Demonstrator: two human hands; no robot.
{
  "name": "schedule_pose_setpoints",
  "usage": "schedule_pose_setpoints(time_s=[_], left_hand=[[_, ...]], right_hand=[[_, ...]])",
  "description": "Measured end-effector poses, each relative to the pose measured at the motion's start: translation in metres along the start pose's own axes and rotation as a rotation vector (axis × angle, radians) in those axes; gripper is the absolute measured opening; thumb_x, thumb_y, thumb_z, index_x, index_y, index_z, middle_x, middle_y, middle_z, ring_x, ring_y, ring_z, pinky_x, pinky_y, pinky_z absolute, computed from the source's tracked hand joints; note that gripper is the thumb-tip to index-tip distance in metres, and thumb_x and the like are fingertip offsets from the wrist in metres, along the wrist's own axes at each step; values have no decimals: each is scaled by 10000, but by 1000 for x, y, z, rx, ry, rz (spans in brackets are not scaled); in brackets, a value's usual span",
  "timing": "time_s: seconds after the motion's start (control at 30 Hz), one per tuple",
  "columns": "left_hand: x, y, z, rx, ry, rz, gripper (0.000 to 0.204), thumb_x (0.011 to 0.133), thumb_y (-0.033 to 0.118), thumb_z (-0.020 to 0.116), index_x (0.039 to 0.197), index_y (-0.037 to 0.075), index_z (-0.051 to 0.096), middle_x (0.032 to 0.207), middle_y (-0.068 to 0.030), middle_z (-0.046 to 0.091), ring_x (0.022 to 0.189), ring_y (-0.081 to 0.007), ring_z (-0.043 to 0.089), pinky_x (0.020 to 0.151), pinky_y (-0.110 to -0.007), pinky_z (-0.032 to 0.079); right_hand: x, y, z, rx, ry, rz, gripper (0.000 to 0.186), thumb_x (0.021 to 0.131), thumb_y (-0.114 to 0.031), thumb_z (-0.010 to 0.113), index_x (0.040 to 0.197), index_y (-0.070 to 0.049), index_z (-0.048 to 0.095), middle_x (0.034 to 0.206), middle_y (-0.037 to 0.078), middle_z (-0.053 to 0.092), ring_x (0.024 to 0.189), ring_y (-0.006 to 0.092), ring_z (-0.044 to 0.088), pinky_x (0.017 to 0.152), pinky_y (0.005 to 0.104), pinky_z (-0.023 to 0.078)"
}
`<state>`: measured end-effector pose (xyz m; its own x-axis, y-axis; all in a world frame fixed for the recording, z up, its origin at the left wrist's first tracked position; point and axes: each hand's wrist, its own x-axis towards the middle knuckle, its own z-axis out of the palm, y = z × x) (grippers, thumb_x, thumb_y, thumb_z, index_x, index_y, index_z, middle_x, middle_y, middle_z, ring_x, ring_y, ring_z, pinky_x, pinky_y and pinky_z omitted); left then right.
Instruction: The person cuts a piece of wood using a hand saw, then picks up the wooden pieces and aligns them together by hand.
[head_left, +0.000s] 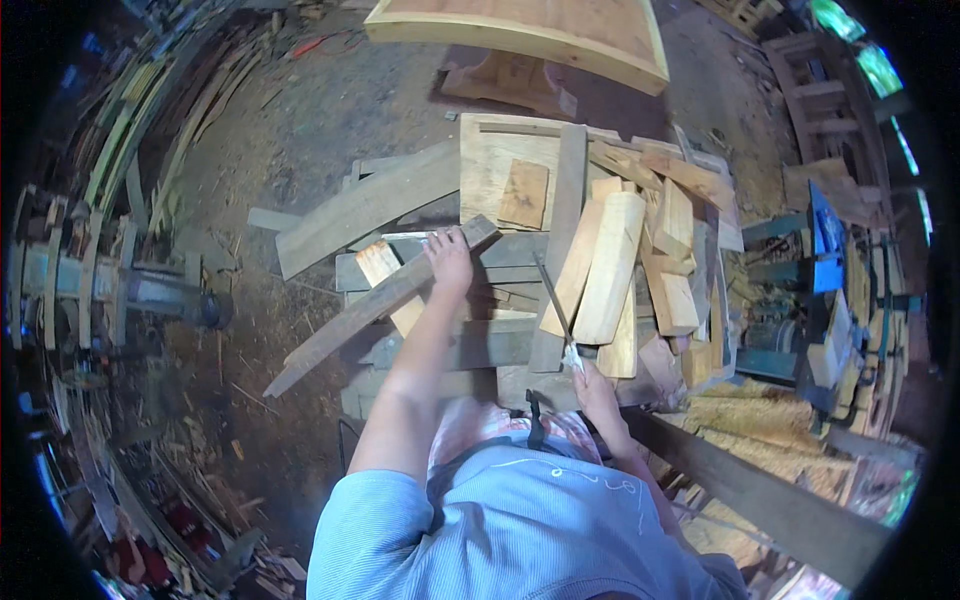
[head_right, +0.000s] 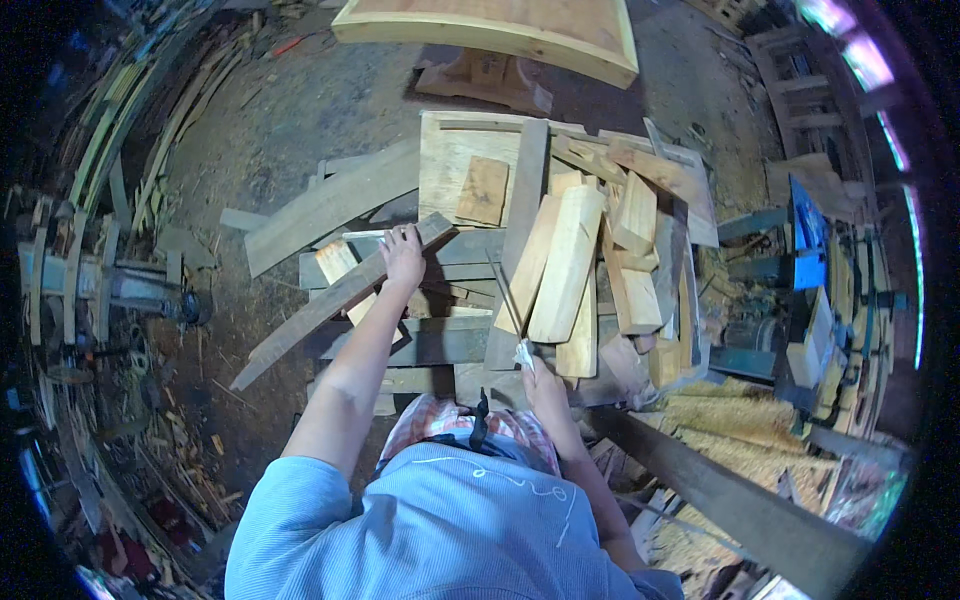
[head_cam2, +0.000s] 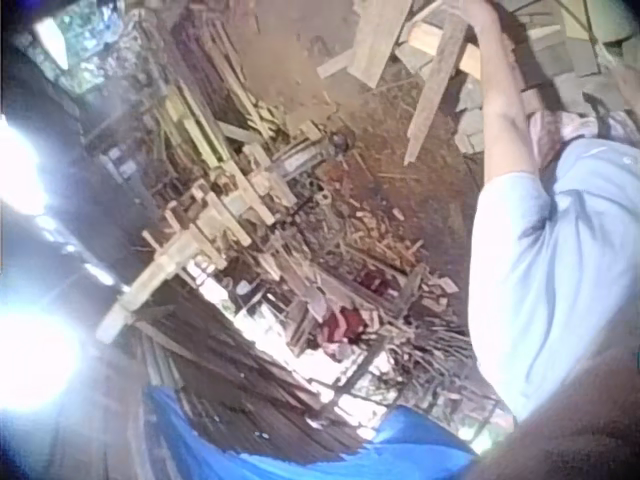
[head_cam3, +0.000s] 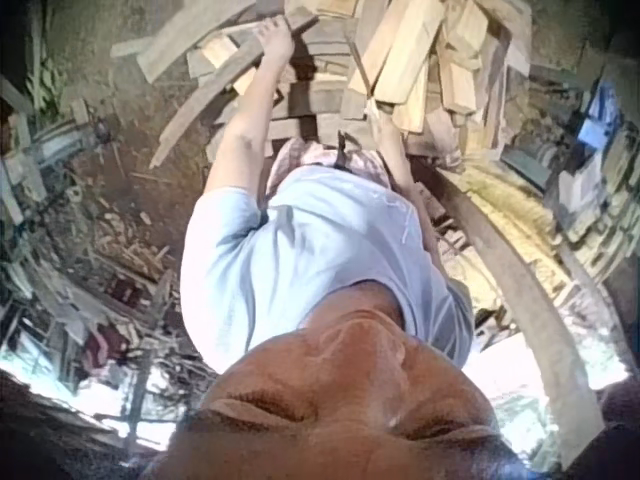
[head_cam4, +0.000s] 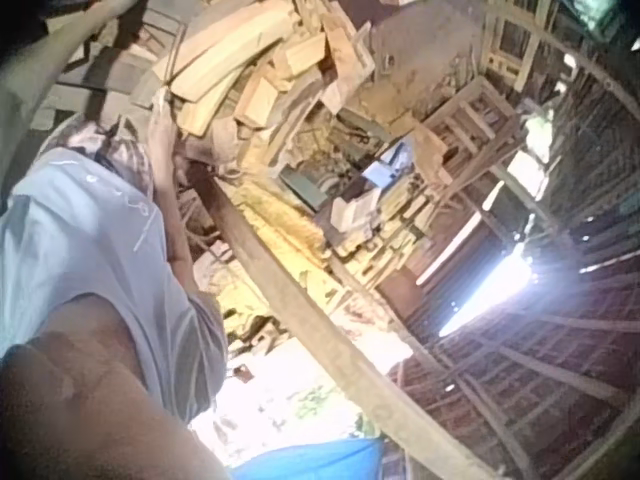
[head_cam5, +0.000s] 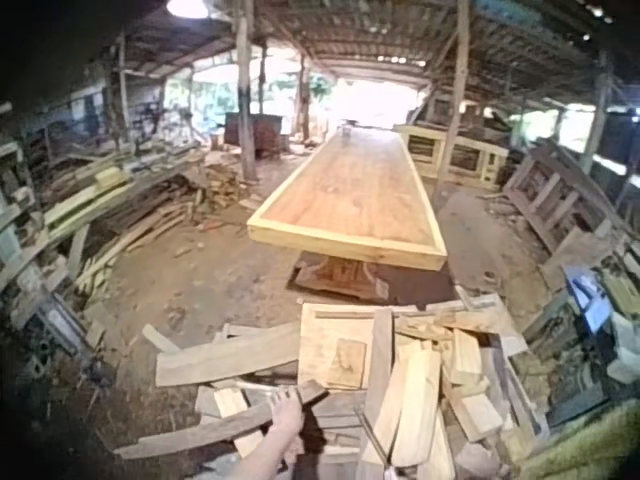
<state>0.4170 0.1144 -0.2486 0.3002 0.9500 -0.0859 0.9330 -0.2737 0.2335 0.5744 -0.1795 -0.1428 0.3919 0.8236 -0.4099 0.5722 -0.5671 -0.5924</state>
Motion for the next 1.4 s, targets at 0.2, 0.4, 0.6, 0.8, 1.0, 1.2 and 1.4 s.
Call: schedule_pose_setpoints(time_s=[0.2,0.4,0.6,0.8,1.0,1.2,1.4], left_hand=[[-18,-3,-29,-10,-17,43,638,796,104,541,1383,96,291,1323,-226,380,1265,-428,317,1029,-597,227],[-34,-16,-43,-26,-18,67,703,799,223,617,1396,98,268,1357,-232,328,1291,-419,274,1034,-597,216],[-87,-92,-78,-24,339,93,948,716,508,672,1401,51,204,1390,-232,269,1308,-433,215,1035,-614,167],[-140,-196,-78,36,84,-75,876,713,530,651,1341,12,329,1243,-210,436,1194,-368,381,1003,-534,257],[-145,-196,-72,45,106,-34,706,775,442,631,1286,13,401,1129,-191,496,1057,-346,475,872,-459,388],[-94,-180,-82,-161,327,-350,647,817,455,597,1223,-24,441,1091,-243,494,1030,-397,482,859,-470,405],[-44,-196,-70,-1,224,-531,742,802,589,533,1123,-78,486,1090,-302,520,984,-438,537,837,-496,445]], right_hand=[[-2,-9,1,35,41,39,322,923,-249,455,1180,-64,513,993,237,596,941,401,570,797,427,448],[-9,1,14,53,63,-30,305,935,-239,442,1172,-63,517,965,245,599,927,403,577,780,416,448],[-23,1,12,26,86,8,313,931,-243,440,1153,-41,529,937,241,603,885,393,590,745,412,452],[-27,3,18,69,89,10,319,912,-205,460,1188,-59,524,984,226,610,935,389,587,797,432,453],[-26,2,24,22,123,-33,300,918,-228,455,1155,-63,535,912,245,607,892,405,590,745,417,458],[-30,8,29,84,88,4,329,907,-211,476,1203,-75,515,1021,229,601,956,400,572,791,430,460],[-42,-8,23,58,27,49,280,898,-238,495,1123,-72,524,859,264,592,823,455,563,680,493,456]])
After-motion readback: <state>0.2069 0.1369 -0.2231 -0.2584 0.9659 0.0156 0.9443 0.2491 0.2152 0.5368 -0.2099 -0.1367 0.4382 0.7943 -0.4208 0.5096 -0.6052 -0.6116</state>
